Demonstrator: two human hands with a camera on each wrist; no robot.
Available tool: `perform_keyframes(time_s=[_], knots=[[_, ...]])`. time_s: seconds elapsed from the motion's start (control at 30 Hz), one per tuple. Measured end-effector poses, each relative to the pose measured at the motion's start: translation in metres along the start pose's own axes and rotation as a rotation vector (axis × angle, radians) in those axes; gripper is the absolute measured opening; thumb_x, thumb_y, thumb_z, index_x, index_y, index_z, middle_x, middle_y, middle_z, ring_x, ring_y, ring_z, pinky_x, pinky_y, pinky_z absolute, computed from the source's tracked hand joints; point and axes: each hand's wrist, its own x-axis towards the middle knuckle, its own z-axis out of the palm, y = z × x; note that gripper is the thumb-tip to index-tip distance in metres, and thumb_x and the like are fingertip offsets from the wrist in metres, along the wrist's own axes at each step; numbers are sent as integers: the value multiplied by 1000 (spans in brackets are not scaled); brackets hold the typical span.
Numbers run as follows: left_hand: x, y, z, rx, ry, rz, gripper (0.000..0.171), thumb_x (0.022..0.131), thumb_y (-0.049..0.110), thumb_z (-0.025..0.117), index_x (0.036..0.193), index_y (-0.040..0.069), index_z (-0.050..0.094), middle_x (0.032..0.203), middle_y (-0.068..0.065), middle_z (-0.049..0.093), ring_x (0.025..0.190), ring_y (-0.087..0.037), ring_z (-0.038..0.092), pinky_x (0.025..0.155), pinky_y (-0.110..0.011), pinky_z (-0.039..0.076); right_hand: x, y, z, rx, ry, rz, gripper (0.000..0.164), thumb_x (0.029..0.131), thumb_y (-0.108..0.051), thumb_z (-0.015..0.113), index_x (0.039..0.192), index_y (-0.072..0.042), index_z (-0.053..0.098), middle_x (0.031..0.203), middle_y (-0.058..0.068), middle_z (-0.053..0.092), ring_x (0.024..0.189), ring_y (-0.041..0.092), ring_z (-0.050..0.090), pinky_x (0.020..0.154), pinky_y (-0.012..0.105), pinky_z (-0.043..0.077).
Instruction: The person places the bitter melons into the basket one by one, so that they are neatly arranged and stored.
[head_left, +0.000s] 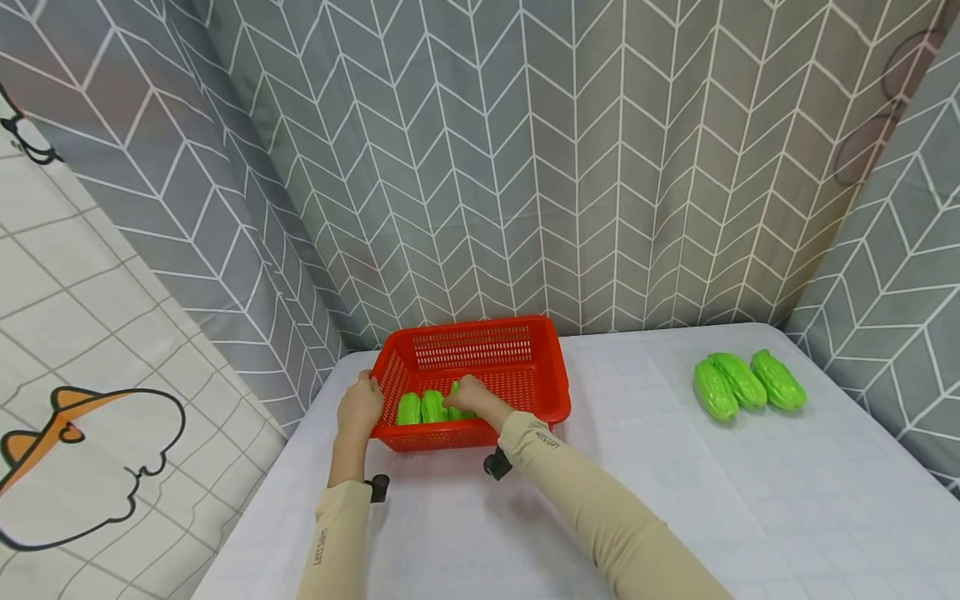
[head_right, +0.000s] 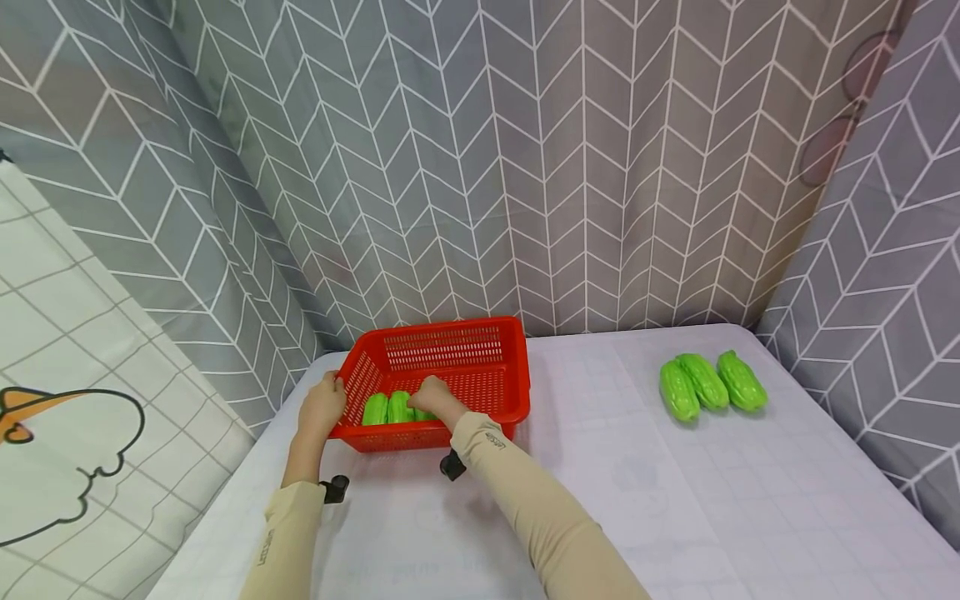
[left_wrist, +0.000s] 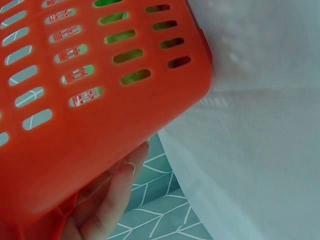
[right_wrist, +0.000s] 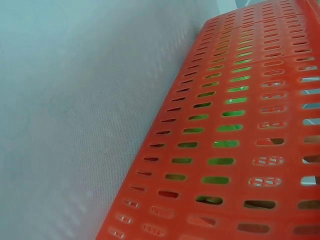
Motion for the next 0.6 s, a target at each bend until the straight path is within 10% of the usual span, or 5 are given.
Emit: perform_keyframes(time_s=[0.3, 0.6], knots=[[-2, 0, 1, -4, -3, -3, 45, 104, 22, 31, 140, -3, 42, 119, -36, 61, 99, -49, 64, 81, -57, 50, -1, 0, 0, 59, 30, 8, 56, 93, -21, 63, 136, 9, 43, 134, 23, 51, 98, 27, 54, 86, 40, 46], [-4, 2, -1, -1, 0, 1, 45, 104, 21, 30, 140, -4, 42, 119, -37, 60, 101, -51, 63, 80, -58, 50, -4, 7, -7, 140, 72, -86, 69, 93, -27, 64, 145, 9, 35, 151, 26, 38, 138, 38, 42, 109, 49, 40]])
